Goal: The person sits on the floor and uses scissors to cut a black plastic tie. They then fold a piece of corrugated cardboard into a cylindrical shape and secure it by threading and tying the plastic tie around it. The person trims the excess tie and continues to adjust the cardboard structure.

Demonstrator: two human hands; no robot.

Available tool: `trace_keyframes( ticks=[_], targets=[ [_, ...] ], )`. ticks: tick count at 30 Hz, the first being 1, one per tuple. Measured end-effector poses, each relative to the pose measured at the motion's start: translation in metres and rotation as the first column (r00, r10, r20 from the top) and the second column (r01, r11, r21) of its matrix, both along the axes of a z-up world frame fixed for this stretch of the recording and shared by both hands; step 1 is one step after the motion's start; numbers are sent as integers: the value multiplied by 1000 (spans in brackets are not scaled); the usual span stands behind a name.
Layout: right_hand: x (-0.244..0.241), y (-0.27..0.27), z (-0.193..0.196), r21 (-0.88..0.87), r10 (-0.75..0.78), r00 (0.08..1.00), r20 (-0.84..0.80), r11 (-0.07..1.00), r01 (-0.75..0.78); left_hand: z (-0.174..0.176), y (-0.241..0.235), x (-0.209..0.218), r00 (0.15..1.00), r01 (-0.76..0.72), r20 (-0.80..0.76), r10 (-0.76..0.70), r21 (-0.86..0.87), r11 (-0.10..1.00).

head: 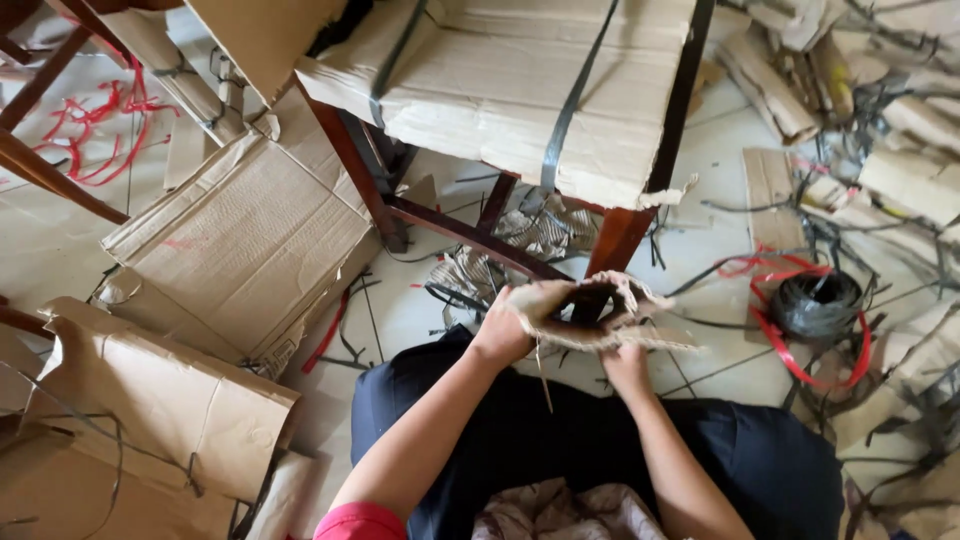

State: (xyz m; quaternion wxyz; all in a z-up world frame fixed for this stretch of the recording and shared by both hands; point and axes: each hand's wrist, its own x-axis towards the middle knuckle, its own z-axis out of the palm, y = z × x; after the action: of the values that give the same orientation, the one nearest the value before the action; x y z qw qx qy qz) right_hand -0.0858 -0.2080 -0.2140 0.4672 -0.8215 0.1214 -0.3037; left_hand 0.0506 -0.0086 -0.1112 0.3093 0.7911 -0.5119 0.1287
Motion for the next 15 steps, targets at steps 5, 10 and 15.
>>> trace_keyframes(
  ticks=[5, 10, 15],
  targets=[
    [3, -4, -9, -69, 52, 999, 5, 996, -51, -24, -11, -4, 913, -240, -274, 301, 236, 942],
    [-4, -5, -20, -89, 69, 997, -18, 994, -70, -145, -16, 8, 929, -243, -124, 348, 506, 828],
    [5, -9, -27, -104, 89, 996, -28, 990, -91, -21, 27, -12, 923, -125, -299, 241, 359, 925]
  ],
)
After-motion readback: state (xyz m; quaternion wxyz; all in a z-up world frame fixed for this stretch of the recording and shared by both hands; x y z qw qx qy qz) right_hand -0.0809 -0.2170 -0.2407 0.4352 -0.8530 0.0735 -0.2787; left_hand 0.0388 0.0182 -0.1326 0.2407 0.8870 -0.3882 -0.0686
